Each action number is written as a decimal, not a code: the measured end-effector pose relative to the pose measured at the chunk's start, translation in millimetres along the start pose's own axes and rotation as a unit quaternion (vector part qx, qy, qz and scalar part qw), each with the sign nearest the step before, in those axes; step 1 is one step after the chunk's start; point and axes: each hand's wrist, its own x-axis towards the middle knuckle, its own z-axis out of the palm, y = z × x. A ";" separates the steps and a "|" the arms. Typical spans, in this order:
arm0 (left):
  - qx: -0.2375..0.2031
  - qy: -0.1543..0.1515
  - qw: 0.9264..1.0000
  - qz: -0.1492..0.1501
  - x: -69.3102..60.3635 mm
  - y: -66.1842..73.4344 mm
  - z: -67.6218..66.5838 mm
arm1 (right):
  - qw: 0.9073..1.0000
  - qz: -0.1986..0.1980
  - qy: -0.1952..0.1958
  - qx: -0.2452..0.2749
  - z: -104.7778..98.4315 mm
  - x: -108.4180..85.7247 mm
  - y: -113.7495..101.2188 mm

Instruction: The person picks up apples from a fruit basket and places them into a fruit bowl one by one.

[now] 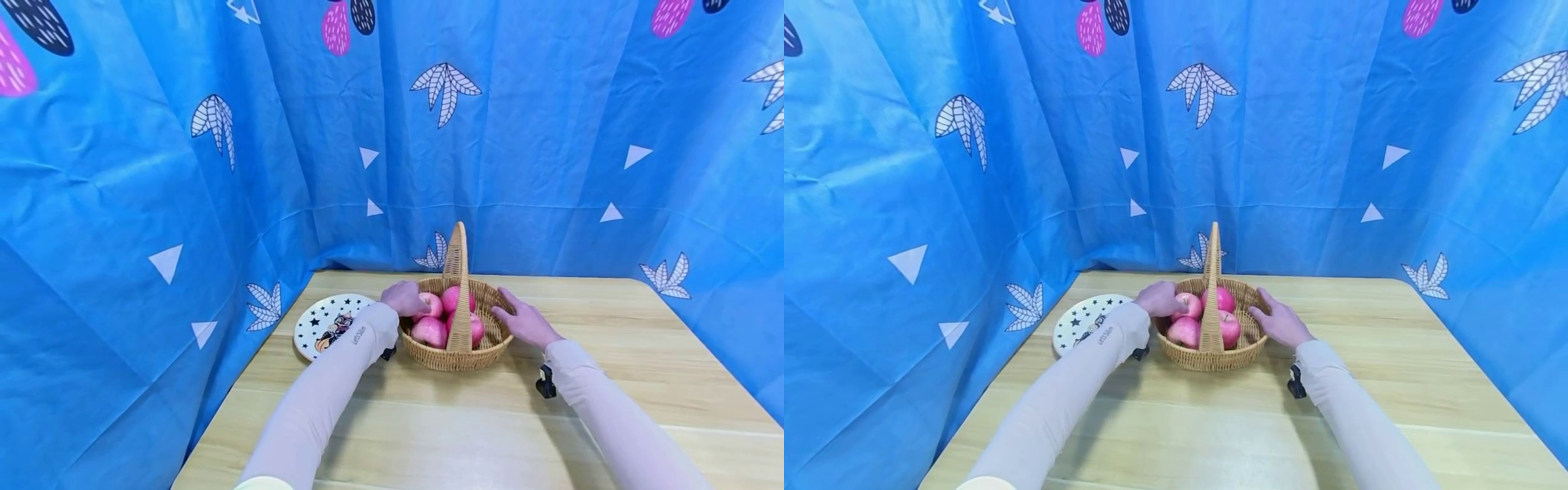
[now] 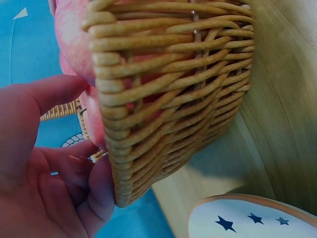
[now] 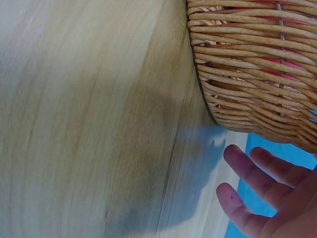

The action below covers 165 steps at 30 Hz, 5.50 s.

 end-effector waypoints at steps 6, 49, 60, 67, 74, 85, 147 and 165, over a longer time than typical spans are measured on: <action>-0.003 -0.003 1.000 -0.005 0.1 3.5 1.4 | 1.000 -0.001 0.002 -0.004 0.1 -0.4 4.1; -0.038 -0.020 0.999 0.022 -6.4 11.4 10.6 | 1.000 -0.010 0.013 -0.009 2.2 -1.0 4.9; -0.043 -0.029 0.999 0.015 -0.8 10.1 16.0 | 1.000 -0.003 0.007 -0.002 3.4 -3.6 4.3; -0.084 -0.015 0.996 0.013 -5.6 10.8 12.0 | 1.000 -0.009 0.014 0.001 1.1 -3.8 2.1; -0.083 -0.010 0.997 0.006 -5.7 8.4 8.4 | 1.000 -0.005 0.003 0.005 0.7 -5.3 2.8; -0.104 0.016 0.994 0.009 -6.0 0.9 -3.8 | 1.000 -0.007 0.011 0.001 0.8 -1.3 6.8; -0.210 0.069 0.975 -0.036 -56.6 -104.1 -51.7 | 0.999 -0.013 0.023 0.029 7.0 1.7 7.8; -0.228 0.078 0.969 -0.058 -60.2 -151.6 -47.7 | 0.999 -0.003 0.007 0.032 3.8 0.9 8.1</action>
